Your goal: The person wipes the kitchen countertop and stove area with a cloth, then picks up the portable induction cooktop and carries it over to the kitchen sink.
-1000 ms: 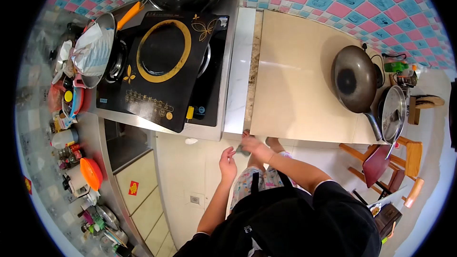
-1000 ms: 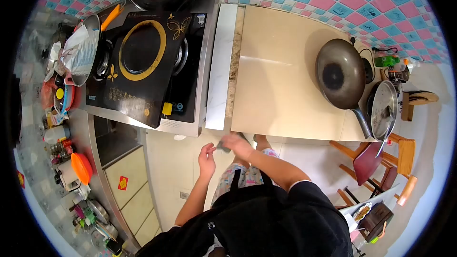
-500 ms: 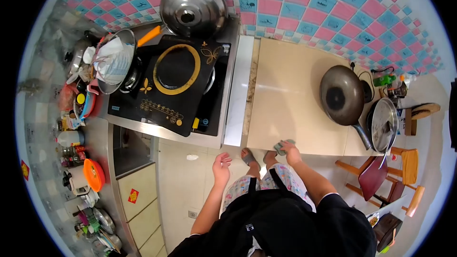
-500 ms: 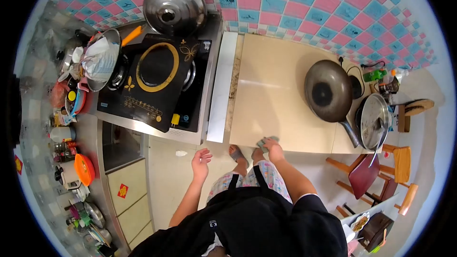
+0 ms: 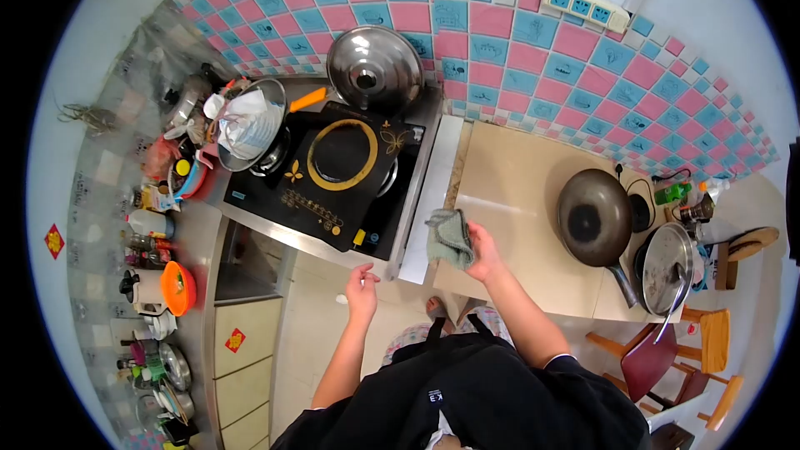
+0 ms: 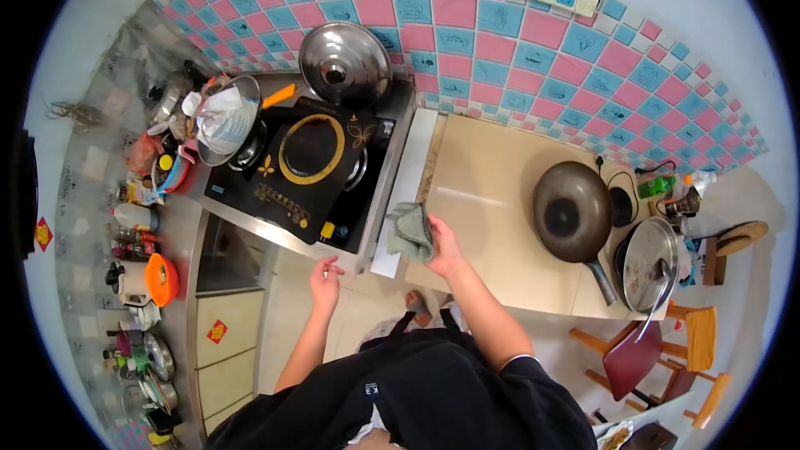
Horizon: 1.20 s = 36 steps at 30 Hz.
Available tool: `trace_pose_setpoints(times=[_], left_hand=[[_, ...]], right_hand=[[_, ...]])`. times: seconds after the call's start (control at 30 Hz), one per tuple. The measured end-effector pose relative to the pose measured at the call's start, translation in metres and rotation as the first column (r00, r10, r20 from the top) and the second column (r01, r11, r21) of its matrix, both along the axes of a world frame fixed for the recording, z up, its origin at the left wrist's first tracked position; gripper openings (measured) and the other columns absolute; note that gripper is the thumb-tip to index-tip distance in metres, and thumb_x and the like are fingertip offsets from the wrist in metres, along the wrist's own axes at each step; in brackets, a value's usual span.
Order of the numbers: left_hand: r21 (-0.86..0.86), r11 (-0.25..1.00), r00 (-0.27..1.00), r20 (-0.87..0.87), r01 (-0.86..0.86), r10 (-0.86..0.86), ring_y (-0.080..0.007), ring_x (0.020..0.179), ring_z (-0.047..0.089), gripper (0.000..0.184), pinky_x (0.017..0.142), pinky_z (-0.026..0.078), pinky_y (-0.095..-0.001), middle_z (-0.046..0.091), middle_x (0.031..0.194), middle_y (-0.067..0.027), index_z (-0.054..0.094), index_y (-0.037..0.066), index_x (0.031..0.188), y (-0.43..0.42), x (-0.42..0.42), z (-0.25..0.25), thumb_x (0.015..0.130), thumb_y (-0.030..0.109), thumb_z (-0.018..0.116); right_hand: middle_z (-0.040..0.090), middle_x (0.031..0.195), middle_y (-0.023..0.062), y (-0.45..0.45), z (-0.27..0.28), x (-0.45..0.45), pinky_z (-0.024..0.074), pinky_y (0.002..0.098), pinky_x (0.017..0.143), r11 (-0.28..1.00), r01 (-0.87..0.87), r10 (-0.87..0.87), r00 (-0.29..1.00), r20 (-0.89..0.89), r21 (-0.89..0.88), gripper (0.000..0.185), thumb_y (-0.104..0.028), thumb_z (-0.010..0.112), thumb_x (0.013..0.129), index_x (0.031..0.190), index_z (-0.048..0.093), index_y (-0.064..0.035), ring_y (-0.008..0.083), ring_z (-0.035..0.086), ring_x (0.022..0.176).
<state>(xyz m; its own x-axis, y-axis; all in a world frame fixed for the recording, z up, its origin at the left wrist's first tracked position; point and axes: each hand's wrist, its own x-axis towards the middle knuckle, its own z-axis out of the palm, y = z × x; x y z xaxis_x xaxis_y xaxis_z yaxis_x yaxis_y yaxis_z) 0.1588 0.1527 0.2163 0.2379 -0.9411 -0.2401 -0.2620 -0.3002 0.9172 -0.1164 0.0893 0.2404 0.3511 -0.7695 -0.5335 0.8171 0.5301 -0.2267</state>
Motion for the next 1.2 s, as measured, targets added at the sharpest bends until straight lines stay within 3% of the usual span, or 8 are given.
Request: trace_pose_setpoints(times=[0.1,0.4,0.5,0.57,0.63,0.9,1.1,1.2], left_hand=[[-0.001,1.0,0.996,0.084,-0.026,0.026,-0.0113,0.063,0.053,0.024,0.06,0.043,-0.0251,0.062,0.078,-0.0061,0.061,0.002,0.105,0.001,0.001,0.016,0.084,0.004,0.05],[-0.002,0.949,0.931,0.192,-0.317,0.311,-0.0135,0.065,0.053,0.024,0.063,0.044,-0.0259,0.06,0.077,-0.0056,0.063,0.002,0.103,-0.002,0.059,0.014,0.08,0.007,0.056],[0.11,0.91,0.915,-0.018,-0.399,0.403,-0.0094,0.053,0.047,0.029,0.049,0.037,-0.023,0.06,0.079,-0.0055,0.059,0.001,0.11,-0.019,0.093,0.006,0.083,0.01,0.056],[0.165,0.897,0.885,-0.164,-0.411,0.436,-0.0066,0.045,0.042,0.033,0.039,0.031,-0.0213,0.059,0.08,-0.0051,0.056,0.001,0.115,-0.038,0.116,0.008,0.085,0.013,0.056],[0.242,0.902,0.892,-0.199,-0.358,0.407,-0.0065,0.043,0.041,0.038,0.037,0.029,-0.0211,0.059,0.079,-0.0059,0.053,-0.001,0.118,-0.068,0.135,0.01,0.088,0.022,0.058],[0.366,0.929,0.877,-0.431,-0.046,0.213,-0.0071,0.043,0.041,0.046,0.037,0.03,-0.0225,0.054,0.068,-0.0023,0.051,0.0,0.111,-0.143,0.184,-0.003,0.08,0.029,0.071],[0.392,0.897,0.672,-0.722,0.204,0.163,-0.0071,0.046,0.041,0.04,0.037,0.027,-0.0213,0.051,0.071,-0.0003,0.048,0.004,0.104,-0.16,0.196,-0.021,0.077,0.019,0.074],[0.504,0.837,0.604,-0.741,0.212,0.293,-0.0093,0.047,0.045,0.035,0.038,0.031,-0.02,0.052,0.071,-0.0015,0.049,0.005,0.099,-0.169,0.197,-0.021,0.076,0.014,0.074]], right_hand=[[0.055,0.123,0.0166,-0.003,0.011,0.002,0.0464,0.0428,0.094,0.998,-0.057,0.046,0.97,0.24,0.04,0.048,-0.032,0.051,0.093,0.126,0.046,0.0011,0.0292,0.055,0.112],[0.061,0.105,0.01,-0.038,-0.026,0.027,0.0489,0.0338,0.084,0.987,-0.157,0.123,0.877,-0.464,-0.036,0.038,-0.014,0.065,0.084,0.116,0.052,0.0023,0.0223,0.061,0.094],[0.062,0.107,0.0098,-0.083,-0.018,0.042,0.0453,0.0347,0.087,0.966,-0.008,-0.191,0.645,-0.739,-0.257,0.037,-0.016,0.063,0.086,0.117,0.053,0.0005,0.0216,0.059,0.096],[0.061,0.11,0.0117,-0.12,0.0,0.049,0.0439,0.0334,0.088,0.875,-0.242,-0.364,0.243,-0.899,-0.419,0.038,-0.016,0.062,0.086,0.119,0.052,0.0009,0.02,0.057,0.098],[0.058,0.116,0.0183,-0.157,0.009,0.076,0.0439,0.0349,0.089,0.797,-0.259,-0.531,0.129,-0.837,-0.546,0.04,-0.013,0.06,0.087,0.122,0.049,0.0012,0.0258,0.058,0.102],[0.047,0.132,0.0215,-0.201,-0.014,0.193,0.0306,0.0508,0.105,0.677,-0.735,-0.577,-0.5,-0.645,-0.037,0.057,0.002,0.058,0.074,0.13,0.047,-0.0071,0.0378,0.04,0.127],[0.048,0.131,0.0198,-0.141,0.0,0.248,0.0349,0.0462,0.104,0.58,-0.811,-0.567,-0.329,-0.755,-0.082,0.054,0.008,0.053,0.072,0.124,0.05,-0.0066,0.0353,0.044,0.124],[0.054,0.121,0.0216,-0.14,0.011,0.238,0.0412,0.0411,0.096,0.752,-0.634,-0.481,-0.341,-0.808,-0.18,0.045,0.007,0.052,0.077,0.12,0.051,-0.0038,0.0373,0.052,0.114]])
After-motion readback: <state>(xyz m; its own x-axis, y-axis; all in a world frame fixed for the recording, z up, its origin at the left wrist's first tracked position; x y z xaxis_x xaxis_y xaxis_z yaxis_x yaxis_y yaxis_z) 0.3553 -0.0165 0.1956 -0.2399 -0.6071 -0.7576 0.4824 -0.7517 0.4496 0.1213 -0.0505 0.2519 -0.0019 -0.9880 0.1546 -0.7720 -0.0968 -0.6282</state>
